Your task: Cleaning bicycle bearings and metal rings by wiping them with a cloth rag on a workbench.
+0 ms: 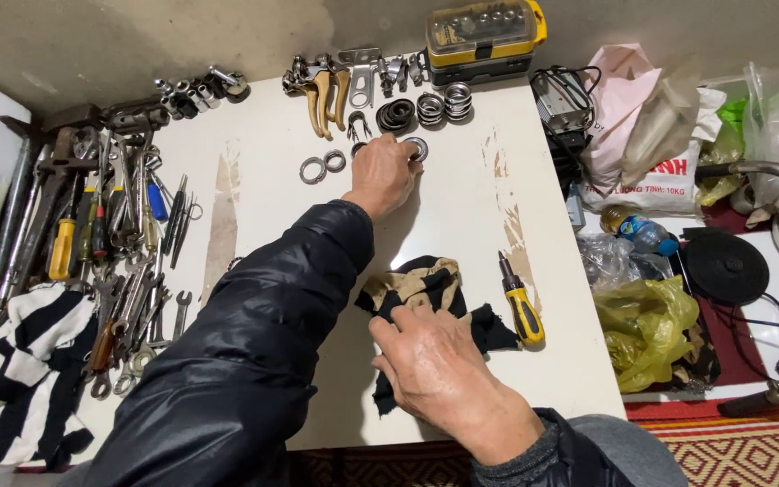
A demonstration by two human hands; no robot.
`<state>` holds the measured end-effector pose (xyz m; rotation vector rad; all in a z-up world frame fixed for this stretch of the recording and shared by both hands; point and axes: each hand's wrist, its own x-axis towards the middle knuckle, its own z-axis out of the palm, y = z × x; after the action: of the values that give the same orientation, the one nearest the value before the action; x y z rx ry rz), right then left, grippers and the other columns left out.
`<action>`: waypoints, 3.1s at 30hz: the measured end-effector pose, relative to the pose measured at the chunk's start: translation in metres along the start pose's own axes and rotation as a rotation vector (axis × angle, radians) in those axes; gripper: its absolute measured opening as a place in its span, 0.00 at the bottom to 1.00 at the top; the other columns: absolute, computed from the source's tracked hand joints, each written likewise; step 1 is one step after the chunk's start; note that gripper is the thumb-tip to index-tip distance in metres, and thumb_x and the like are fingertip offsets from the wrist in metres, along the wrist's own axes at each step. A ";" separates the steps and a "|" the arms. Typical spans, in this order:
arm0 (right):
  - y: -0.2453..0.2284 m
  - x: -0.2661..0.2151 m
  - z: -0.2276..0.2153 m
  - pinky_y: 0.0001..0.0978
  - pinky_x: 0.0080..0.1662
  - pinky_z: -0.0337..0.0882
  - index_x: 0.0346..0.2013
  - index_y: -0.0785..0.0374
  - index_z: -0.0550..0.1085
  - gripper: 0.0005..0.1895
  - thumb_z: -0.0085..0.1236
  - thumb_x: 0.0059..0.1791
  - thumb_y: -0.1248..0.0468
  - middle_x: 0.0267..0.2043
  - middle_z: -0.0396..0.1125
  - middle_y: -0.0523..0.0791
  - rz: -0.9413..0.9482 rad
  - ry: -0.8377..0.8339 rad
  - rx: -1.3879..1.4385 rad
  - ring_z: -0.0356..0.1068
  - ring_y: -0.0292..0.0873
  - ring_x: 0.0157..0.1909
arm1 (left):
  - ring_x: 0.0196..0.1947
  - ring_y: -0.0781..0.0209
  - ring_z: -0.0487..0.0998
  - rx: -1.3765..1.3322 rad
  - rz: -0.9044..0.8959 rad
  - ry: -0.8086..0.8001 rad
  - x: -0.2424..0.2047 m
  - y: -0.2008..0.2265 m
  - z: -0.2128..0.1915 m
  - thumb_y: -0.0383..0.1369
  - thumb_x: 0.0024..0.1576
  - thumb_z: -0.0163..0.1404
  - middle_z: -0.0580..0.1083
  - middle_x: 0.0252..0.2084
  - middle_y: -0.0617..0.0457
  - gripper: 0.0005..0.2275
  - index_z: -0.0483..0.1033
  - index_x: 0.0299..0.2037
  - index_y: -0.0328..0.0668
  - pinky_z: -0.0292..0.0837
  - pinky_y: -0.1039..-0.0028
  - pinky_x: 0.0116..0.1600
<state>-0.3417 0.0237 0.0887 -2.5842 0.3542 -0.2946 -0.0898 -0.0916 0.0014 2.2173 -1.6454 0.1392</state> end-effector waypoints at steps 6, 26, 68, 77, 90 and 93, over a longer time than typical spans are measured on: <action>-0.002 0.000 -0.004 0.43 0.38 0.69 0.39 0.61 0.72 0.09 0.61 0.45 0.65 0.31 0.65 0.47 0.011 -0.020 -0.002 0.69 0.47 0.32 | 0.32 0.46 0.78 -0.060 -0.114 -0.074 0.005 0.006 0.004 0.32 0.54 0.56 0.76 0.35 0.43 0.07 0.82 0.38 0.39 0.74 0.59 0.40; 0.001 -0.001 0.002 0.44 0.38 0.69 0.41 0.62 0.73 0.11 0.61 0.46 0.64 0.32 0.65 0.47 0.006 -0.003 0.012 0.68 0.47 0.32 | 0.30 0.60 0.68 -0.010 -0.031 0.019 -0.006 -0.029 -0.010 0.30 0.59 0.53 0.69 0.33 0.52 0.04 0.77 0.34 0.40 0.72 0.71 0.40; -0.003 0.003 0.001 0.42 0.37 0.71 0.36 0.61 0.73 0.08 0.62 0.44 0.64 0.28 0.65 0.45 -0.014 -0.011 0.043 0.69 0.46 0.30 | 0.33 0.54 0.73 0.006 -0.006 0.123 -0.003 -0.026 0.001 0.32 0.56 0.56 0.72 0.36 0.51 0.07 0.78 0.41 0.40 0.72 0.64 0.45; -0.005 0.003 0.004 0.41 0.35 0.70 0.33 0.60 0.71 0.08 0.62 0.45 0.64 0.26 0.63 0.44 -0.030 -0.023 0.011 0.67 0.45 0.27 | 0.45 0.43 0.74 -0.023 -0.458 -0.172 -0.044 -0.116 -0.059 0.45 0.48 0.64 0.71 0.48 0.38 0.24 0.79 0.48 0.35 0.73 0.61 0.50; -0.003 0.009 0.004 0.40 0.34 0.72 0.37 0.59 0.72 0.10 0.64 0.45 0.62 0.29 0.67 0.44 0.037 -0.098 0.002 0.69 0.45 0.29 | 0.45 0.50 0.75 -0.048 -0.357 -0.165 -0.029 -0.094 -0.053 0.49 0.50 0.64 0.72 0.48 0.43 0.30 0.75 0.59 0.39 0.72 0.62 0.52; -0.003 0.008 0.004 0.40 0.34 0.72 0.37 0.59 0.73 0.11 0.64 0.44 0.63 0.29 0.66 0.44 0.020 -0.063 -0.001 0.69 0.45 0.29 | 0.42 0.50 0.75 -0.066 -0.376 -0.177 -0.022 -0.094 -0.039 0.48 0.52 0.62 0.72 0.44 0.46 0.21 0.81 0.47 0.40 0.71 0.63 0.50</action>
<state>-0.3323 0.0254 0.0885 -2.5827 0.3572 -0.2061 -0.0026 -0.0352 0.0087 2.4978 -1.2608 -0.2139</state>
